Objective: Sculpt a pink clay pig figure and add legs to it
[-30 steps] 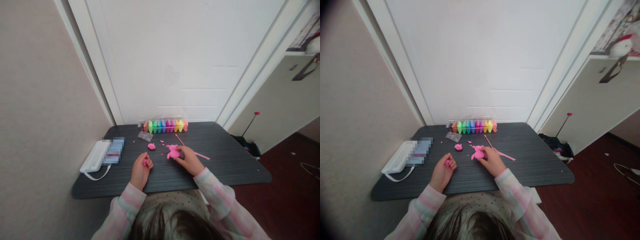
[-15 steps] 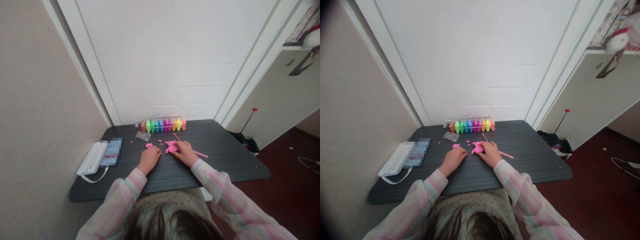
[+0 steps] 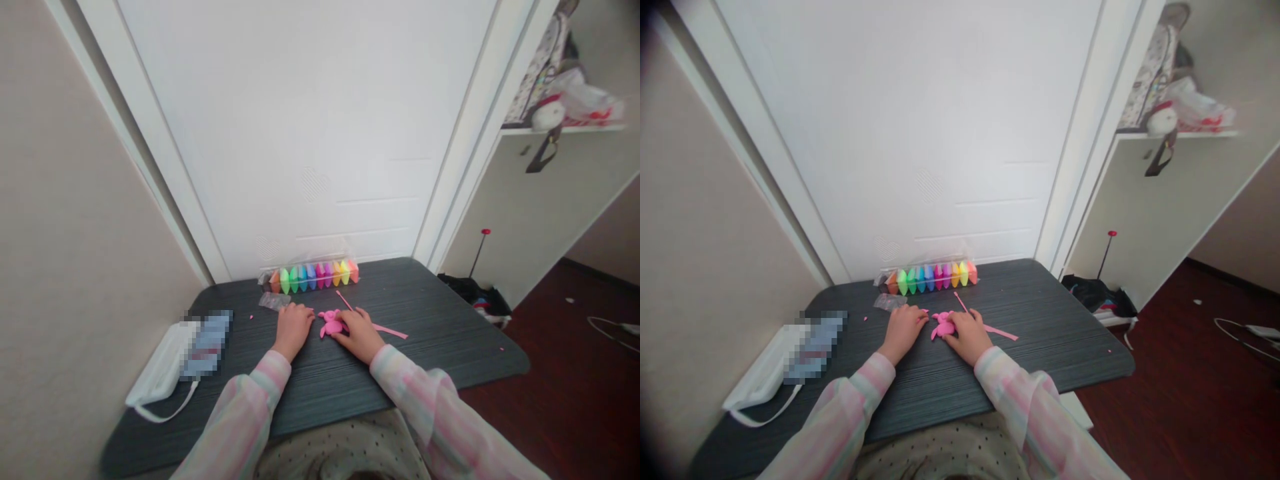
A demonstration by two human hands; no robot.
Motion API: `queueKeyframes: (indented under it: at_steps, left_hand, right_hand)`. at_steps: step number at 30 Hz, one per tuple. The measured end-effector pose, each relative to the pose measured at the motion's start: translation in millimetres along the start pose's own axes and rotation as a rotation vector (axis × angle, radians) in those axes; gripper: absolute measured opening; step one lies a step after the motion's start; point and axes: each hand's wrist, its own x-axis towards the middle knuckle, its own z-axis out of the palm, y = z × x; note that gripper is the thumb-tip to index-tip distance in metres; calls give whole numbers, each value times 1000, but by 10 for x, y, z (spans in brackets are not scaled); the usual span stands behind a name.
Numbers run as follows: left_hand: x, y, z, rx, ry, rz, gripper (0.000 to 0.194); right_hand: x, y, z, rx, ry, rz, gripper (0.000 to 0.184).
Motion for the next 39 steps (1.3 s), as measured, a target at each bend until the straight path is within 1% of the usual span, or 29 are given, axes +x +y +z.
queueKeyframes:
  at_steps: [6,11,14,17,19,22,26,30,33,36,39]
  left_hand:
    - [120,-28,-71,68,-36,-35,29]
    - [252,-13,-188,94,-100,-25,31]
    - [265,-3,-217,100,-118,-16,30]
    - [222,-10,-191,98,-100,-6,29]
    - [181,-25,-155,84,-82,2,29]
    - [131,-53,-93,37,-54,15,28]
    - [96,-101,-42,-63,-16,21,29]
    - [51,-201,-54,-202,38,11,29]
    - [5,-300,-81,-289,76,9,27]
    - [-22,-368,-98,-306,92,22,27]
    - [-19,-381,-96,-280,98,45,26]
  right_hand:
    - [-5,-5,0,23,13,18,29]
    - [-14,-5,-2,33,28,9,30]
    - [-13,4,11,38,54,-2,30]
    - [-2,14,11,44,107,-12,28]
    - [9,14,-6,48,151,-31,24]
    - [17,-7,-46,50,206,-91,17]
    - [1,-63,-81,46,247,-183,14]
    - [-18,-95,-79,53,243,-245,14]
    - [-12,-88,-56,67,223,-246,14]
    - [19,-78,-10,84,184,-219,20]
    - [66,-78,55,88,124,-189,26]
